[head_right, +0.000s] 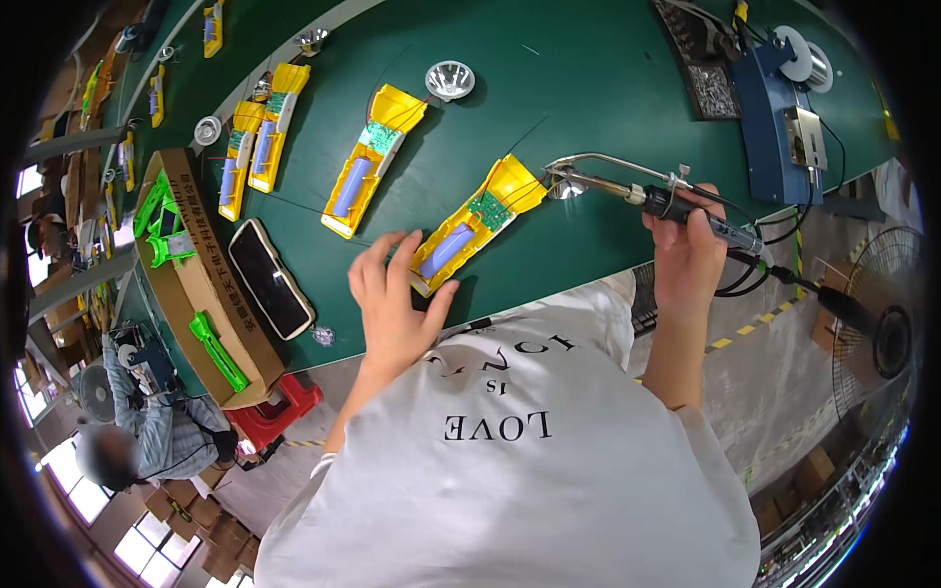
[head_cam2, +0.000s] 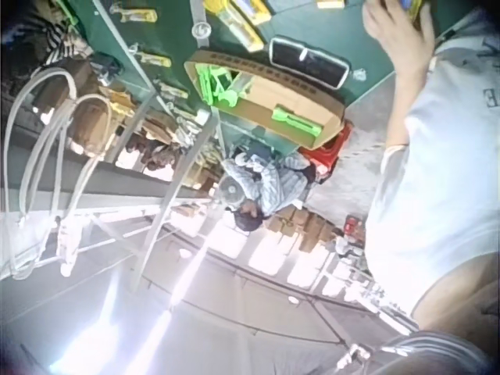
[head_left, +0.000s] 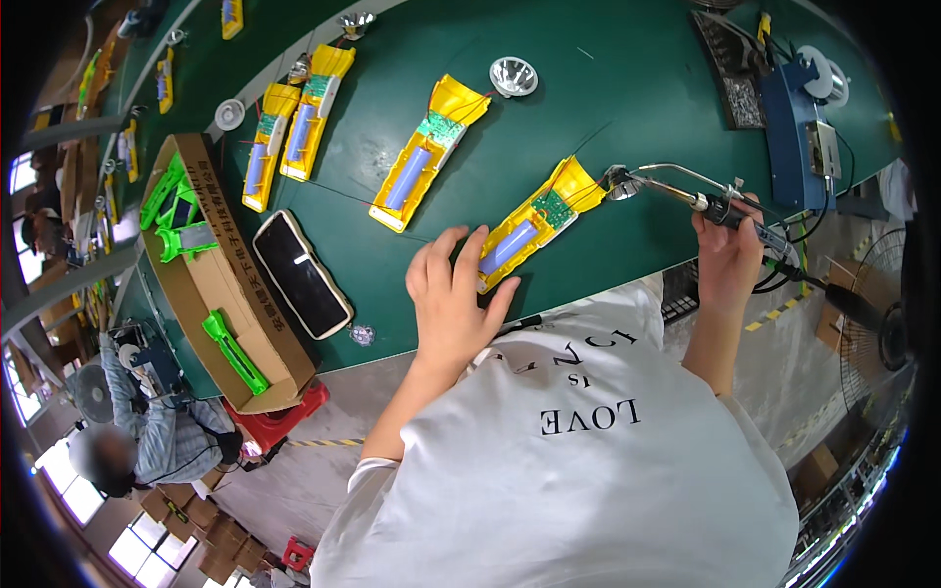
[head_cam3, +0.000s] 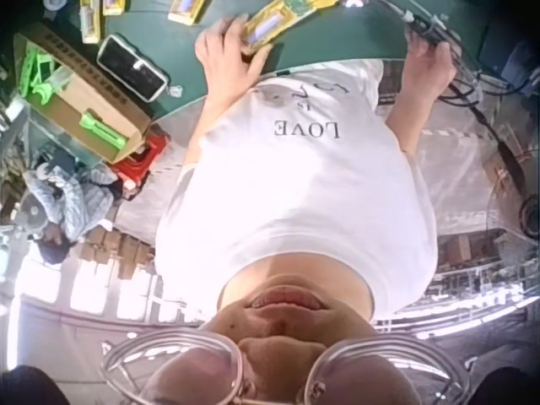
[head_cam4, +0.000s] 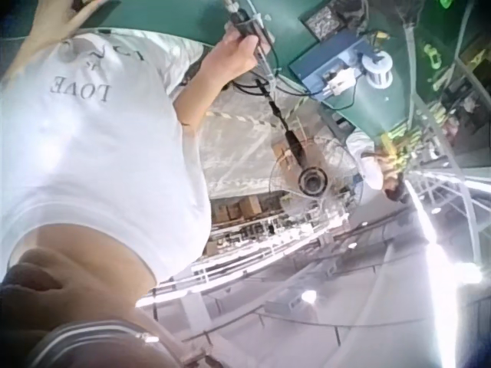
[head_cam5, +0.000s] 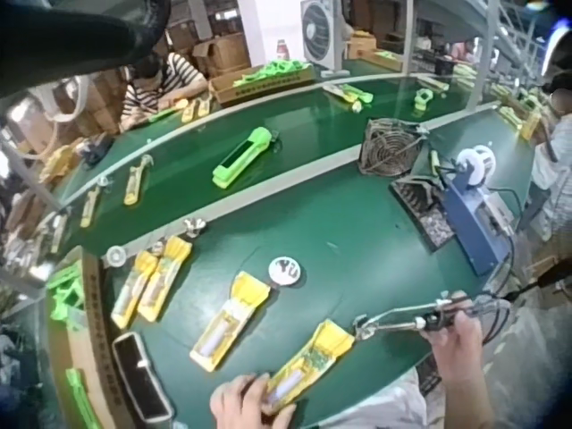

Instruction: The person solders internal wires to a circuit board and assembles components including a battery and a reflector into a flashlight housing, using a soldering iron.

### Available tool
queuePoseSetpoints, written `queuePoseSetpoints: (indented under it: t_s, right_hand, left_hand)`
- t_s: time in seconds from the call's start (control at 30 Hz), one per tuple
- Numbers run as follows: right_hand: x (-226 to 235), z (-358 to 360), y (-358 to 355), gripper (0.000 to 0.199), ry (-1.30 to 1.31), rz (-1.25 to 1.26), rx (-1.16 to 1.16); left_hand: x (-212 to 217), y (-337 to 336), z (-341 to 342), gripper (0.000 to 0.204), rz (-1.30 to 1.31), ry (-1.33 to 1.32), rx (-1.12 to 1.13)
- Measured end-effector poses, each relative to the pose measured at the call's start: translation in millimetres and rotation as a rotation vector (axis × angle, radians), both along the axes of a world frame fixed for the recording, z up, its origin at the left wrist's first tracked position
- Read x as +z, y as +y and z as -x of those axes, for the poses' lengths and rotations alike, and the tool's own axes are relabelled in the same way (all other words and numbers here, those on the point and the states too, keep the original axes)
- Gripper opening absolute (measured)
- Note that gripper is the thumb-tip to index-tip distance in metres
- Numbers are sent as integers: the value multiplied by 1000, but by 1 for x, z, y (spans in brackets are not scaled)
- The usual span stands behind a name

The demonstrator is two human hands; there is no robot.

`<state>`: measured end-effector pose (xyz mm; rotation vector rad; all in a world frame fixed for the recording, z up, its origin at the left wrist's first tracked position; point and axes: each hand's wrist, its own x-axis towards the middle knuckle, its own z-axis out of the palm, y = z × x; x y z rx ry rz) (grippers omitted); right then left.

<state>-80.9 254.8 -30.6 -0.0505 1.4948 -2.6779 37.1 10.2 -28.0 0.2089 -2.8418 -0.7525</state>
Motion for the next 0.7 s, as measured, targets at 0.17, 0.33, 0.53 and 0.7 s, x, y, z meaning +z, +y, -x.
queuePoseSetpoints:
  t_s: [0.17, 0.33, 0.53, 0.7]
  right_hand:
    - [-2, -6, -2, 22, 31, -110, -17]
    - [-1, -8, -7, 19, 31, -171, -31]
    - [2, -6, -12, 17, -6, -216, -16]
    - [2, -7, -16, 14, 54, -373, -35]
  left_hand:
    - [0, 2, 22, 33, -60, 102, -82]
    - [-6, 7, 41, 18, -190, 209, -137]
    - [-13, 10, 46, 7, -627, 6, 105]
    - [-15, 11, 49, 5, -509, 112, 125]
